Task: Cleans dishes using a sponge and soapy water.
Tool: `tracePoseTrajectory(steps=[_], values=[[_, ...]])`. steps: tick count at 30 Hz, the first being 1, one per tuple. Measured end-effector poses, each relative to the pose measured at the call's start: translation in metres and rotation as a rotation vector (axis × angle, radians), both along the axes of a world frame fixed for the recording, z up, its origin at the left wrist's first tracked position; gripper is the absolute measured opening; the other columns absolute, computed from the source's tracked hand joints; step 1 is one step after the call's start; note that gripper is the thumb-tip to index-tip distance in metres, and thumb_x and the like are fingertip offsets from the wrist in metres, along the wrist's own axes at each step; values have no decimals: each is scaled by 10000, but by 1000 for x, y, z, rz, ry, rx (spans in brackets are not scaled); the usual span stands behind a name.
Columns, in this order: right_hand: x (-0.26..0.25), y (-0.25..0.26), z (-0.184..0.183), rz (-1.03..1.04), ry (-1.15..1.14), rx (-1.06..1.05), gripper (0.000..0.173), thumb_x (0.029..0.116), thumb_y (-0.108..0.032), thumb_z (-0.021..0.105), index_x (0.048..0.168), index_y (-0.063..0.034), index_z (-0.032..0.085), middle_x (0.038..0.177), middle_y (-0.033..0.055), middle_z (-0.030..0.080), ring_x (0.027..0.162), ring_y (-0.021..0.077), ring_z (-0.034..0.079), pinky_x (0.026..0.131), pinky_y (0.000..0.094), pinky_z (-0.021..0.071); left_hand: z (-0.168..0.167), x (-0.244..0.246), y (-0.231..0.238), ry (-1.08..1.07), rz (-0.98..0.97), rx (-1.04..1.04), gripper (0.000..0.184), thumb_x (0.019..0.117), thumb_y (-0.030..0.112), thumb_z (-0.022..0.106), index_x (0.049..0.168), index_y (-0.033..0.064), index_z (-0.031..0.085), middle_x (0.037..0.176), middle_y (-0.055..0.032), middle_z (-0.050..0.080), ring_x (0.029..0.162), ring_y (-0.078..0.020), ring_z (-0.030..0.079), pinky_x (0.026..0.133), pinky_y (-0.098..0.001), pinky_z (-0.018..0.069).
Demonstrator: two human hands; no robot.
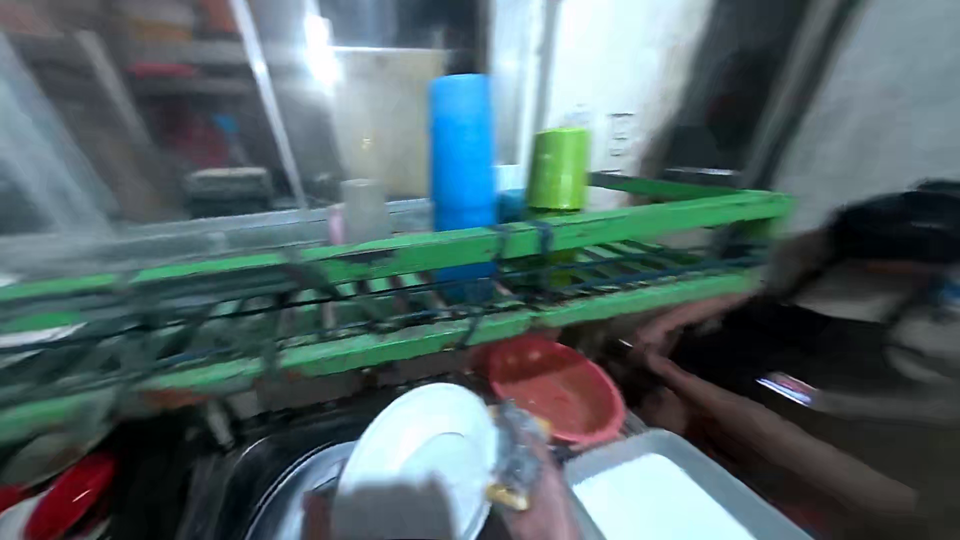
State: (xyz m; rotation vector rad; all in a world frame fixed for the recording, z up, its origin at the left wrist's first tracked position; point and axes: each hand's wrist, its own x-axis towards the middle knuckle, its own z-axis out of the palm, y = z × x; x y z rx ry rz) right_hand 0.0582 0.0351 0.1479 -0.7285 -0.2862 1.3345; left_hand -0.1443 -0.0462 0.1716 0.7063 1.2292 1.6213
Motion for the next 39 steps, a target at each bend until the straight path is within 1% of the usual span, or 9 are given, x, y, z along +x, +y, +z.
tracePoseTrajectory(steps=[4,8,12,16,19,27,32,36,39], values=[[31,23,-1,276,148,203,505,1041,-535,357,1017,-137,667,828,66,731,709,165,717,632,342,617,-33,-17,5,-369,-172,-202,515,1106,417,246,1424,52,423,1274,-211,613,1095,-375,653,817,-597,568],[50,19,-7,503,-749,72,296,946,-154,544,1218,-39,558,933,48,712,816,124,703,744,324,607,-6,-21,-1,-409,-175,-249,211,952,-40,411,1087,43,550,826,-54,680,732,-153,685,675,-353,600],[-8,-16,-13,586,-1403,-59,674,871,-186,769,1438,61,500,1246,310,645,1151,411,648,1005,609,499,-8,14,-5,-60,-402,-317,430,841,-126,505,1256,-13,494,945,-64,648,831,-120,652,757,-328,569],[-38,-46,-35,421,-989,321,745,849,-164,728,1440,145,397,1444,265,524,1325,206,548,1119,348,465,-1,36,-12,202,-552,-393,623,909,-41,549,1495,-62,338,1304,-215,566,1160,-218,569,982,-398,483],[-15,-1,-42,219,-980,-55,660,901,-121,708,1473,34,417,1244,238,628,1028,269,672,872,468,578,-6,47,-27,116,-476,-254,847,809,-50,578,1575,-55,217,1445,-281,488,1299,-273,532,1070,-451,459],[-31,-24,-15,147,-1178,622,605,810,-302,796,1252,74,625,1198,156,693,1148,118,639,1019,298,523,24,38,-3,264,-666,-436,373,890,-90,551,1250,-3,516,1060,-66,591,955,-106,585,833,-298,514],[0,23,-27,45,-1046,-70,637,895,-176,714,1437,36,453,1204,213,648,1011,248,675,874,456,570,12,43,-19,231,-587,-303,841,857,-70,539,1614,15,184,1552,-240,418,1404,-271,464,1138,-448,412],[-13,-17,-7,145,-1231,251,637,792,-179,749,1332,101,557,1178,209,684,1068,200,674,939,386,561,17,41,-17,32,-686,-437,393,883,-51,562,1267,13,508,1004,-61,618,902,-115,618,796,-321,540],[-30,-24,-14,166,-1150,705,561,856,-321,781,1269,24,621,1197,86,701,1134,55,648,999,253,549,14,38,-7,84,-769,-429,315,794,-123,588,1056,51,572,917,4,628,862,-66,609,784,-273,538]])
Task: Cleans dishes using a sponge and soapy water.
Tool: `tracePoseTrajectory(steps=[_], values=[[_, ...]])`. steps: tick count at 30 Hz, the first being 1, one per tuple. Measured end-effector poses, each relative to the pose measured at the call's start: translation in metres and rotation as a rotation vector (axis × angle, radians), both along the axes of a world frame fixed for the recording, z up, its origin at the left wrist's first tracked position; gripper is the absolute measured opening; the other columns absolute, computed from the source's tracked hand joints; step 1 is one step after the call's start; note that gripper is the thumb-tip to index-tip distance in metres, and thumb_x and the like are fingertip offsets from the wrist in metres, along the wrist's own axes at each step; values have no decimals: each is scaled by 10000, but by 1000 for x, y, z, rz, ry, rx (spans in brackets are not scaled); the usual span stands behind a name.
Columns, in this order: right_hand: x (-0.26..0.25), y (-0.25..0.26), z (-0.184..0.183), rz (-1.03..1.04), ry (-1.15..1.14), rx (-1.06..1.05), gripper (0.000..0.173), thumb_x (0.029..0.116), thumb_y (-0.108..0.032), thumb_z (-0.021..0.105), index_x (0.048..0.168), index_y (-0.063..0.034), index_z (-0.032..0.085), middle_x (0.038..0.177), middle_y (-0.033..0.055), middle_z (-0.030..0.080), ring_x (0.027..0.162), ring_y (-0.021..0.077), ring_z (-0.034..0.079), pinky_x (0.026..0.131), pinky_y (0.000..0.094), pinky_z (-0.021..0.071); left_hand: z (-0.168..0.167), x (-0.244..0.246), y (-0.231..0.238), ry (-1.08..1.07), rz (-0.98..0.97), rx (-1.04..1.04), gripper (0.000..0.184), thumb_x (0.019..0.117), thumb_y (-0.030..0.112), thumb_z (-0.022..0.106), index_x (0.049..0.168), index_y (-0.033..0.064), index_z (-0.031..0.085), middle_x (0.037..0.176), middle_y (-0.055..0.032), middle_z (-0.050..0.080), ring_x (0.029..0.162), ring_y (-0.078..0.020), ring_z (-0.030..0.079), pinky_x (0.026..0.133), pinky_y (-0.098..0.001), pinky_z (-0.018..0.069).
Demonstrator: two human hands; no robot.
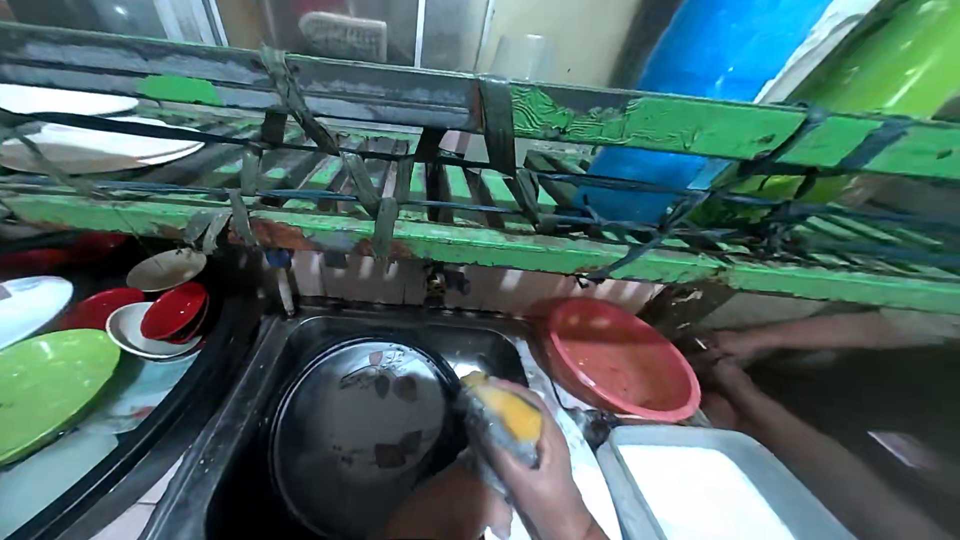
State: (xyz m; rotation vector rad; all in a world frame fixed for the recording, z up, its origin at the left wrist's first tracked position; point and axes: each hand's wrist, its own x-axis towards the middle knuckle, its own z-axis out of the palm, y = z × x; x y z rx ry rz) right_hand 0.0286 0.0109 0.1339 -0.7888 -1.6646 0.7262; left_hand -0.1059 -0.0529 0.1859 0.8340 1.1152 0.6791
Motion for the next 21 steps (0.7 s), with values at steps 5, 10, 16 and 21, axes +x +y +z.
tracePoseTrajectory(steps=[5,10,16,21], values=[[37,46,0,-460,43,-612,632,893,-202,729,1427,21,474,1207,206,649,1041,255,672,900,469,565,-4,1,-17,83,110,4,400,832,-71,612,1227,-64,549,989,-88,624,915,-134,607,836,-352,519],[10,-7,10,-167,-73,-156,594,816,-266,772,1256,97,608,1129,141,716,1039,81,685,925,268,575,13,-5,-2,-39,-45,-62,316,856,-133,517,1084,84,529,867,38,612,787,-29,611,734,-235,540],[36,32,-7,-476,-118,-490,622,884,-254,736,1377,69,535,1177,239,679,1068,307,680,941,520,545,5,-2,-8,10,174,29,750,763,-178,560,1469,-45,343,1225,-153,555,1038,-127,572,867,-298,508],[-9,-15,-12,-208,-171,-267,636,831,-229,773,1357,74,582,1308,238,649,1224,277,638,1072,441,511,-14,2,4,-205,636,145,358,1059,147,506,1377,-17,518,1058,-64,687,920,-95,681,838,-312,591]])
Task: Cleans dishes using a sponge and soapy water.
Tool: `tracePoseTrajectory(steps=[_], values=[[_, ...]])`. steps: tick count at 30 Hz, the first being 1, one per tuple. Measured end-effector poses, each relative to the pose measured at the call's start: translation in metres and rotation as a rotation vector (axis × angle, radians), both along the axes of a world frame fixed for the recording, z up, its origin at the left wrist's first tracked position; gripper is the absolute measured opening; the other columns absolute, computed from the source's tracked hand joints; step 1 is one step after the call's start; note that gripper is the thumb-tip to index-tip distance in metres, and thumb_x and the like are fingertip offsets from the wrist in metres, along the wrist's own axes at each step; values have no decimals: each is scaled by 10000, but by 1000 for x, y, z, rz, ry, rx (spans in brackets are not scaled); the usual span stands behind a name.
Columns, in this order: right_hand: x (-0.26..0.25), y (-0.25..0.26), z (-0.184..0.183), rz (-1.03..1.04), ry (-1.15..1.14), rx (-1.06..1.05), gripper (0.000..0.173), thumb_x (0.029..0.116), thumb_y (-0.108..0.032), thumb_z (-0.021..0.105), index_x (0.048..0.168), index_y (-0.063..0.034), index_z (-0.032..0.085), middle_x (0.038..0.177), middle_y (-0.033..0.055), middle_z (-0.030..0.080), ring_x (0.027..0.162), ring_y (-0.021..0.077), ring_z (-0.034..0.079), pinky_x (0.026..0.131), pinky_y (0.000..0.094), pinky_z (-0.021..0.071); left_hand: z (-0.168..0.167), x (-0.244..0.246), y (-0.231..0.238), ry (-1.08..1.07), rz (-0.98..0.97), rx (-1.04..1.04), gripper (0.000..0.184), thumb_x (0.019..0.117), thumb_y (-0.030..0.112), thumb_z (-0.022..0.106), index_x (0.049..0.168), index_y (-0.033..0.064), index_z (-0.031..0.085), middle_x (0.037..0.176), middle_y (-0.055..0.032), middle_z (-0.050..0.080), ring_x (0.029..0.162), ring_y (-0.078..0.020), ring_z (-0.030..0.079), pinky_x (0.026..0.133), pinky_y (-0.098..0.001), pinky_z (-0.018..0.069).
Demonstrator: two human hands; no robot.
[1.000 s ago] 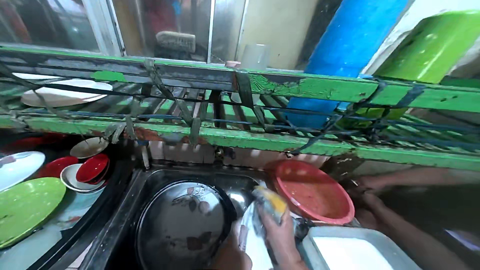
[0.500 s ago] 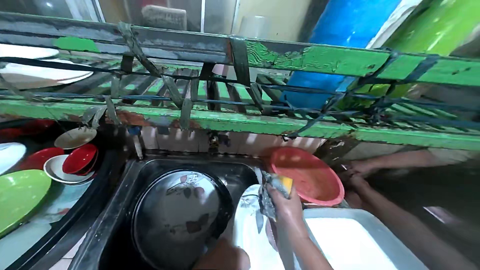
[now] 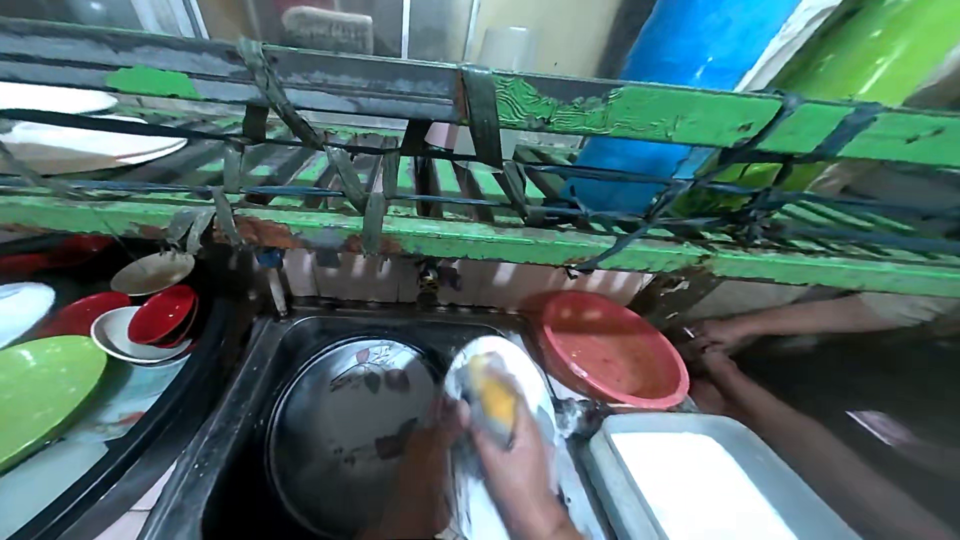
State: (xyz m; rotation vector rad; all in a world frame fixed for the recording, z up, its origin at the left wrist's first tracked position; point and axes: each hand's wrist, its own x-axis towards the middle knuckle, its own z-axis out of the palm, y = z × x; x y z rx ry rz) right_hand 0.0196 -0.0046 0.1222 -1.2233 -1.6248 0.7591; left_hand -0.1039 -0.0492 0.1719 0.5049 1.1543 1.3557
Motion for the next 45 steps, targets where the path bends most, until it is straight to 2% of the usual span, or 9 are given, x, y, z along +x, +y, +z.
tracePoseTrajectory(steps=[5,16,21,27,30,33,38,41,45], values=[[27,10,-29,84,-346,241,600,730,-344,791,1240,-37,717,1328,236,645,1274,502,548,1056,726,377,10,-48,12,54,190,97,381,1078,189,447,1411,9,492,1111,-92,681,957,-124,685,831,-326,598],[4,-13,-17,225,-350,254,576,742,-376,778,1229,-72,726,1246,232,673,1208,477,592,1020,669,454,2,-58,-8,43,224,154,406,1084,218,419,1419,2,497,1224,-130,652,1074,-163,658,910,-369,570],[32,38,-2,-116,-435,207,592,782,-298,761,1272,22,671,1297,302,622,1253,532,545,1069,681,406,2,-36,-31,-57,161,-29,390,1093,262,458,1408,37,504,1117,-113,679,952,-169,685,800,-371,593],[-14,-28,1,254,-357,84,577,786,-307,798,1272,-18,681,1290,234,656,1250,435,589,1060,609,462,-16,-18,-9,-7,272,-23,391,1094,268,448,1387,24,536,1137,-134,675,991,-185,674,847,-383,571],[10,-47,-11,445,-291,-439,555,844,-215,772,1322,23,624,1335,218,623,1274,329,581,1105,490,458,-67,-41,3,195,354,-95,413,1109,230,425,1425,-21,513,1323,-209,610,1170,-246,617,989,-420,515],[66,-62,12,314,-113,-623,513,821,-147,738,1287,28,614,1135,187,688,1021,257,683,917,474,564,-117,-72,8,306,432,-162,352,1104,180,417,1338,-53,538,1198,-219,626,1046,-254,632,905,-419,535],[196,-80,46,-39,-54,-452,609,830,-107,698,1363,81,471,1117,112,652,925,87,674,821,317,598,-133,-105,14,874,342,-356,463,1058,151,527,1456,-74,451,1451,-302,501,1359,-402,495,1133,-525,401],[269,-74,17,-245,-209,-446,707,849,-195,719,1434,88,440,1339,268,560,1148,279,622,968,453,535,-148,-57,26,1208,102,-141,387,1050,113,499,1358,-118,544,1399,-331,539,1313,-445,533,1123,-537,413],[309,-68,-25,-244,-566,-504,631,881,-233,735,1354,132,533,1368,401,517,1302,527,503,1102,647,387,-153,61,35,1055,-441,42,377,1059,161,490,1373,-20,592,1449,-209,558,1382,-298,512,1183,-415,379]])
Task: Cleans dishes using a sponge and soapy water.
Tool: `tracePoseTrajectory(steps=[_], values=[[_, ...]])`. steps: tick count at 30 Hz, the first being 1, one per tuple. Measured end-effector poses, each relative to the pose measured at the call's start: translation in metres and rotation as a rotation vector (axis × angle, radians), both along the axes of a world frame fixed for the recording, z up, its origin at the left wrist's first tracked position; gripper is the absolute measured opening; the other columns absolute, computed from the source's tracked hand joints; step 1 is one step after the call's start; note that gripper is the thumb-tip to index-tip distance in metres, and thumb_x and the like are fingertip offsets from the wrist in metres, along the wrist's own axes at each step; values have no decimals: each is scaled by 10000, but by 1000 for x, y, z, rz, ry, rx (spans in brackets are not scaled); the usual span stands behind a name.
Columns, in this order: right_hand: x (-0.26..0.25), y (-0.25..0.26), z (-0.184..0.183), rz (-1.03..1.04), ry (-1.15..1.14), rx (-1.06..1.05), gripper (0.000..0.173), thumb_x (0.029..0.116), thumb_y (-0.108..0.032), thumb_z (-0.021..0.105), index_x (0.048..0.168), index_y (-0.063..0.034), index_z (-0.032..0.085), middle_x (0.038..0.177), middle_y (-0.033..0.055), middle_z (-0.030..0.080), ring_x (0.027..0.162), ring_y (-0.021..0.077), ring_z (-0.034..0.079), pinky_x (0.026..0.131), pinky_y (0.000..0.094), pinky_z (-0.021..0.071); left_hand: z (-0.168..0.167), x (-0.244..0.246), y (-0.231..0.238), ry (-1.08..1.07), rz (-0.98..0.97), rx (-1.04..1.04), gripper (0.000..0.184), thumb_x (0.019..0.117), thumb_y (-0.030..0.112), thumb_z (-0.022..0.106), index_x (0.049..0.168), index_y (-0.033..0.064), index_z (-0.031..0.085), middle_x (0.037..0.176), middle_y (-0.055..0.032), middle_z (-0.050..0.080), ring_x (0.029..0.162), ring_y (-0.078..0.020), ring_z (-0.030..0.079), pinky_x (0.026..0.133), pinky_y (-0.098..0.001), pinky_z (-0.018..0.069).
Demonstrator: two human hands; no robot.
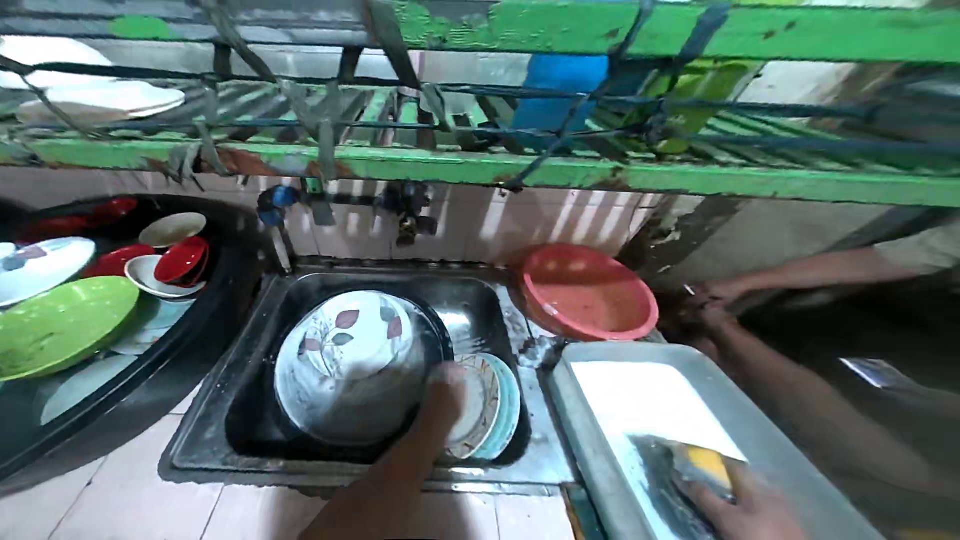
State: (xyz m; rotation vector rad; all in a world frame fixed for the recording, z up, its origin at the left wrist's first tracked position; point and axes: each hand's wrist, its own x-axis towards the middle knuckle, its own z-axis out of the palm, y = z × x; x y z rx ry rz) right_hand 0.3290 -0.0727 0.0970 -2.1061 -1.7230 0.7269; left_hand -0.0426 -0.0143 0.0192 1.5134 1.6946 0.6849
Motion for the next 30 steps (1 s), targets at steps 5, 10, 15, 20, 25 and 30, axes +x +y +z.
tracePoseTrajectory(steps=[5,10,15,20,25,30], values=[[-3,6,-21,140,-193,-122,621,862,-318,773,1346,35,607,1399,323,547,1326,543,474,1067,707,383,-6,73,-13,326,-203,-353,774,932,219,630,1620,121,289,1688,-84,242,1540,-280,257,1233,-480,272],[-4,10,-25,129,-241,-223,642,835,-327,795,1362,-8,616,1439,275,535,1360,509,455,1077,678,394,-6,68,-16,471,-227,-419,659,951,113,581,1566,27,359,1621,-177,345,1487,-361,345,1173,-536,365],[-10,7,-8,-132,224,-62,562,879,-164,745,1354,65,551,1299,303,598,1198,417,598,1017,597,477,65,55,-6,156,-119,-329,430,1021,140,502,1431,20,546,1456,-201,542,1366,-326,511,1134,-489,415],[-93,32,36,-107,427,352,703,830,-301,733,1408,40,523,1384,299,533,1260,389,546,1034,558,463,144,25,-9,-373,113,-368,436,939,8,552,1375,27,557,1268,-194,619,1129,-280,613,940,-475,508],[-214,49,51,319,315,845,569,807,-414,696,1207,-9,705,1250,211,676,1217,392,602,1053,573,455,180,16,-42,-464,68,-270,424,965,-3,518,1388,9,542,1227,-178,636,1088,-233,625,931,-423,514],[-222,96,61,-83,509,440,494,881,-127,714,1301,97,582,1315,318,565,1248,436,542,1055,577,438,187,-22,-68,-517,130,-273,587,788,-127,587,1359,3,560,1183,-168,632,1025,-223,621,861,-411,527]])
